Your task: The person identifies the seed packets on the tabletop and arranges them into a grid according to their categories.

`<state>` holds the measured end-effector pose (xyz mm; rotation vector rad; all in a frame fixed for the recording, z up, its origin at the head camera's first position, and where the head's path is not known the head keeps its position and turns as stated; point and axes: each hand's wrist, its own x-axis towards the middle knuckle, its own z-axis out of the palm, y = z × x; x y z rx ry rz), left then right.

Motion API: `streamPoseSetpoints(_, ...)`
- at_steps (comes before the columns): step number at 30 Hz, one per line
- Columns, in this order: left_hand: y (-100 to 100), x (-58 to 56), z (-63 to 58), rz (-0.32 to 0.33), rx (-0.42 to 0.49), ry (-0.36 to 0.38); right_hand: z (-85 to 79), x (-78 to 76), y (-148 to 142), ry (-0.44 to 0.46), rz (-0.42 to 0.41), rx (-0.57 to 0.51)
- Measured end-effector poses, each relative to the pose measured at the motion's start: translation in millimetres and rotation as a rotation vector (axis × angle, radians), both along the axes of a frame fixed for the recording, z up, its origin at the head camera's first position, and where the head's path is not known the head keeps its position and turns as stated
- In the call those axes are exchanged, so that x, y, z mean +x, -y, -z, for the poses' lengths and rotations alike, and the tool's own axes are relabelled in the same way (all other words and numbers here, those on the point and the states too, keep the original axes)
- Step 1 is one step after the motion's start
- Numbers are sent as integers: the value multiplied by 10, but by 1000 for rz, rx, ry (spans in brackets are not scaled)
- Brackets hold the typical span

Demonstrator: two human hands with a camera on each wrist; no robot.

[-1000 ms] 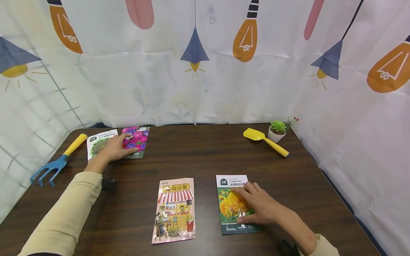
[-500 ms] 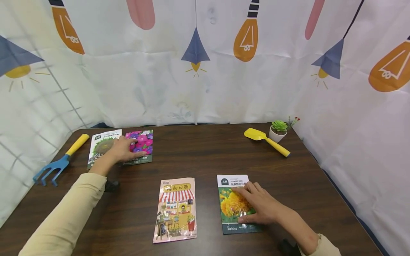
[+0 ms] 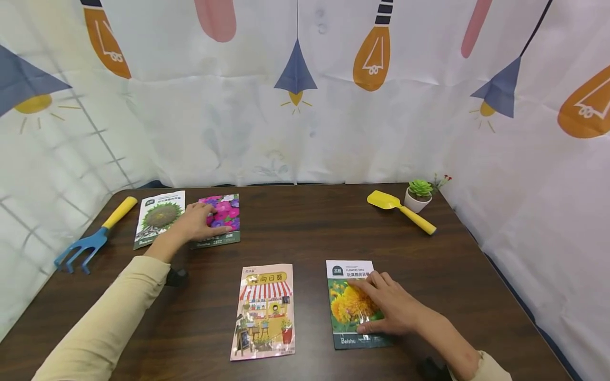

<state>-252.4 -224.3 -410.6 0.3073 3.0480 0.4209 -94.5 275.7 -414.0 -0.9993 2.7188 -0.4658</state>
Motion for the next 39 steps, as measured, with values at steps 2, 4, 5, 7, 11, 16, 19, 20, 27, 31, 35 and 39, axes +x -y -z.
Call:
streamPoseSetpoints(2, -31, -1, 12, 5, 4, 7, 6, 8, -5, -8, -5, -4)
streamPoseSetpoints(4, -62, -6, 25, 4, 8, 15, 5, 11, -7, -7, -4, -5)
streamPoseSetpoints(5, -76, -8, 31, 2, 9, 19, 1, 10, -7, -4, -2, -2)
streamPoseSetpoints(7, -104, -10, 33, 7, 8, 24, -4, 6, -4, -3, 0, -3)
streamPoseSetpoints(11, -170, -16, 17, 35, -16, 31, -9, 2, -1, -3, -1, 0)
streamPoseSetpoints(16, -269, -35, -30, 86, -43, 69, 1, 6, -2, -17, -14, -13)
streamPoseSetpoints(19, -327, -60, -55, 121, -58, 99, 8, 8, -3, -26, -20, -19)
streamPoseSetpoints(20, -344, -69, -67, 132, -63, 110, 10, 9, -3, -27, -20, -19)
streamPoseSetpoints(27, -428, -89, -132, 199, -104, 184, 12, 12, -1, -26, -18, -21)
streamPoseSetpoints(31, -467, -84, -140, 223, -97, 180, 13, 9, 2, -18, -17, -16)
streamPoseSetpoints(35, -553, -100, -121, 241, -57, 157, 16, 5, 0, -13, -12, -8)
streamPoseSetpoints(39, -680, -109, -110, 252, -14, 157, 24, 8, 1, -15, -8, -9)
